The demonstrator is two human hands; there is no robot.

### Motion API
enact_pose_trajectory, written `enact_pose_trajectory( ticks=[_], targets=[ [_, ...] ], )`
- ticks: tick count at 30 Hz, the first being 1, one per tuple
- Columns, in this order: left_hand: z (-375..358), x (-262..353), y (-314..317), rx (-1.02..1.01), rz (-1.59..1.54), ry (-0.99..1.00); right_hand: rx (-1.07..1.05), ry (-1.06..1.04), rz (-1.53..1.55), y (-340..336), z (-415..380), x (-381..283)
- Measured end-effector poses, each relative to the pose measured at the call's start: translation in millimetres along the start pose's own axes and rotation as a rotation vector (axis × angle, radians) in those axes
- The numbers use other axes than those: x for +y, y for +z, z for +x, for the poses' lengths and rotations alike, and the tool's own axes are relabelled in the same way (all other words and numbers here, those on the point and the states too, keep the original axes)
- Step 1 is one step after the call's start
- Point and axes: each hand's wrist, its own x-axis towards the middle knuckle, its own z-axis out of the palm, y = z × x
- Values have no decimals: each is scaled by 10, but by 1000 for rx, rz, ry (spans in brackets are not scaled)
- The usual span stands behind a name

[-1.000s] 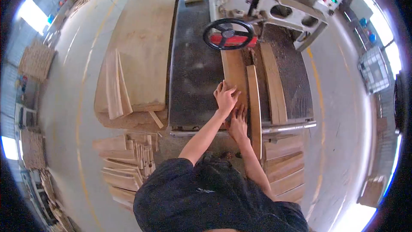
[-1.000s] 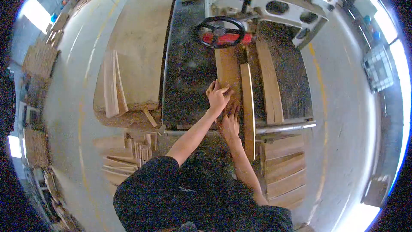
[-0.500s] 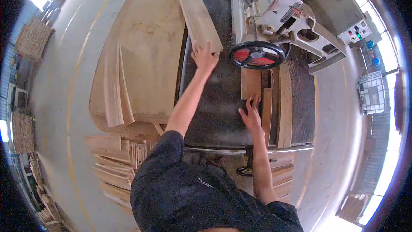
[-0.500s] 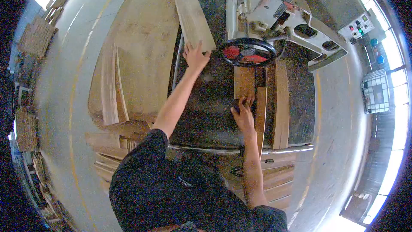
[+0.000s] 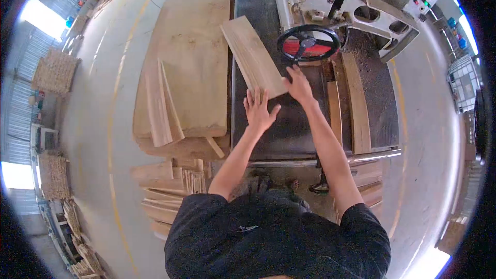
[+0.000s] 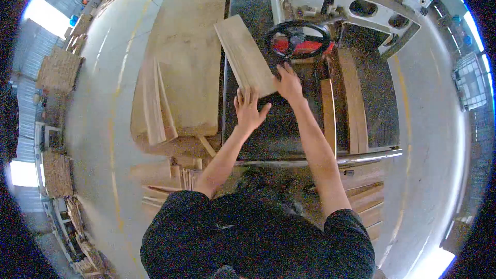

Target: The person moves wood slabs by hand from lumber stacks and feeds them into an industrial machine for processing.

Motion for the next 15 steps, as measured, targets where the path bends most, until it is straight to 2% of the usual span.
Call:
enact_pose_trajectory(
  ticks=[2,3,4,5,6,8,9,11,14,15],
  targets=[
    [-484,150,-144,-102,-4,-17,-66,58,-52,130,-353,-289],
    [-777,113,-85,-89,-88,72,-92,93,95,270,-612,-286],
    [-1064,69,-23,-74,-174,165,-8,159,107,491,-942,-326],
    [-1338,82,-93,-89,-299,205,34,78,-99,491,-1385,-396],
    [-1592,83,-180,-109,-423,255,28,51,-103,404,-1768,-460],
    [-2090,106,-242,-161,-649,107,54,33,-40,222,-2453,-543],
    [-2273,163,-269,-177,-648,121,80,35,26,146,-2748,-551],
    [-2578,251,-379,-7,-780,2,73,60,13,-60,-3235,-552],
    [-2725,475,-476,-148,-671,172,60,81,-31,-248,-3628,-437],
    [-2721,557,-431,-184,-736,165,27,29,-138,-325,-3704,-415]
  ],
)
